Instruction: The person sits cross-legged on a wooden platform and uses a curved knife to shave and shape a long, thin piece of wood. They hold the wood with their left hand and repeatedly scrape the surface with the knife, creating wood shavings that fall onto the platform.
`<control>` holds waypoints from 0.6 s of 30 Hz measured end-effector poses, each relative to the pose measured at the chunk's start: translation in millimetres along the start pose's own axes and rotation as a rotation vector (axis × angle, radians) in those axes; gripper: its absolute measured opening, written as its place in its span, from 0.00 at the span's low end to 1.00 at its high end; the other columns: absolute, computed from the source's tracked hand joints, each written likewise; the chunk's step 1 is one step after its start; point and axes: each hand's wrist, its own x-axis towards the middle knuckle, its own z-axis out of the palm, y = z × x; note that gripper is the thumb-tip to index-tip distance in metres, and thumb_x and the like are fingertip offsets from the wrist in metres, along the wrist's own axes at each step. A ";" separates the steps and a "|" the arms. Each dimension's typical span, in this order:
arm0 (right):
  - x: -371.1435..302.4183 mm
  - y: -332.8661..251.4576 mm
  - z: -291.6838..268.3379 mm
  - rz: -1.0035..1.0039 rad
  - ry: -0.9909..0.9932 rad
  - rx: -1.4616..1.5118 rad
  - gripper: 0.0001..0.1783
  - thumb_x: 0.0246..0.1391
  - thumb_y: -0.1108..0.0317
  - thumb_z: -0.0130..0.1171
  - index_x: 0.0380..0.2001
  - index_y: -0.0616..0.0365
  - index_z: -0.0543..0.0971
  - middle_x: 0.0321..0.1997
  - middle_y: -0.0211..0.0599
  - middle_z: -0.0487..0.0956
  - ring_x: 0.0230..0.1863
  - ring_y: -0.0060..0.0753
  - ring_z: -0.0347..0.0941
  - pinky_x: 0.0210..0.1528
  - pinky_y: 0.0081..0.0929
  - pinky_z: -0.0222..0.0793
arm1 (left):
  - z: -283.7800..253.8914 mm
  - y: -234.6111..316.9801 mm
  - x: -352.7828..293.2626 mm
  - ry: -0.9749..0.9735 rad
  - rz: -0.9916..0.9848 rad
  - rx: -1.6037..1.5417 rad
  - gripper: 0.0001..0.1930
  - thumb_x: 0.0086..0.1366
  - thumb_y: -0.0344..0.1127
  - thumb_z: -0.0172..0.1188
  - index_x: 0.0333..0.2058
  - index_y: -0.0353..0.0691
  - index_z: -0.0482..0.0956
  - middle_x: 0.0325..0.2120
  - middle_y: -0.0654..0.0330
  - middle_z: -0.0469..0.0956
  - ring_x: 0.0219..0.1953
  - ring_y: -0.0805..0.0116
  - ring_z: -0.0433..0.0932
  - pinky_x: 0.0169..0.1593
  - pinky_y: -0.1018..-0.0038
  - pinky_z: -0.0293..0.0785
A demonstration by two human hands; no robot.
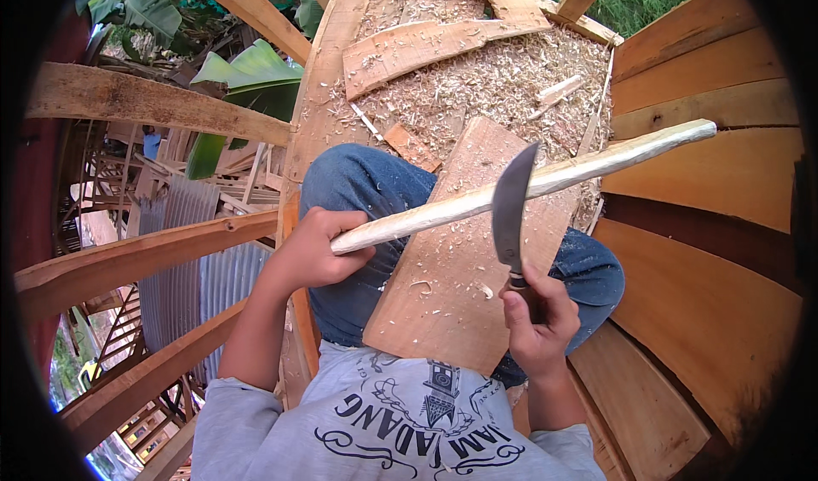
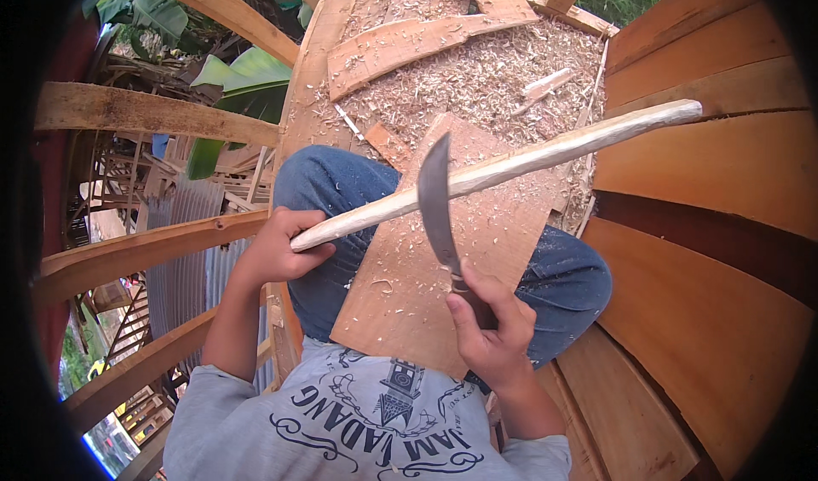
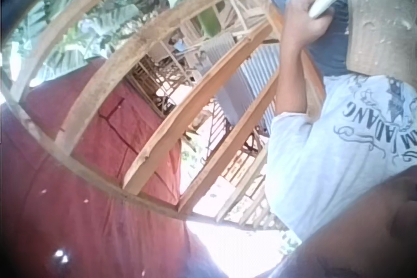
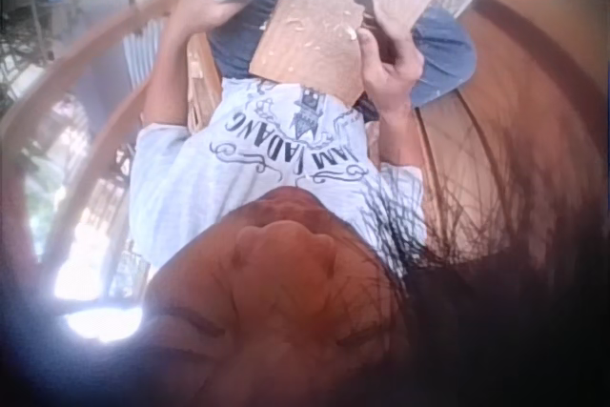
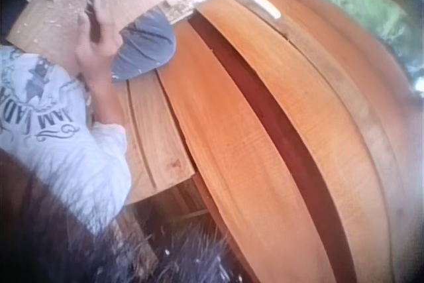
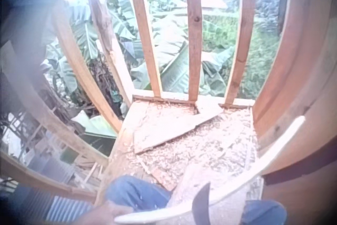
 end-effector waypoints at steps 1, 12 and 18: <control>0.6 -2.6 -4.3 0.059 0.079 0.137 0.20 0.51 0.80 0.59 0.49 0.63 0.72 0.34 0.45 0.80 0.29 0.25 0.77 0.30 0.18 0.71 | 1.0 -0.6 -0.1 0.006 -0.011 -0.003 0.08 0.49 0.27 0.63 0.20 0.35 0.70 0.12 0.61 0.66 0.17 0.77 0.62 0.23 0.75 0.58; 7.3 1.1 -0.8 0.033 -0.025 0.033 0.21 0.51 0.80 0.60 0.50 0.63 0.73 0.35 0.40 0.79 0.28 0.19 0.74 0.31 0.15 0.68 | 4.7 -0.3 4.7 0.034 0.002 0.002 0.08 0.48 0.27 0.63 0.20 0.35 0.71 0.11 0.63 0.66 0.17 0.79 0.61 0.23 0.76 0.58; 9.5 0.0 -3.8 0.032 0.036 0.112 0.21 0.51 0.79 0.60 0.49 0.64 0.73 0.36 0.44 0.80 0.32 0.21 0.76 0.35 0.16 0.70 | 0.3 0.4 1.2 0.027 0.006 -0.004 0.07 0.49 0.26 0.62 0.20 0.35 0.71 0.11 0.63 0.65 0.17 0.78 0.61 0.23 0.75 0.59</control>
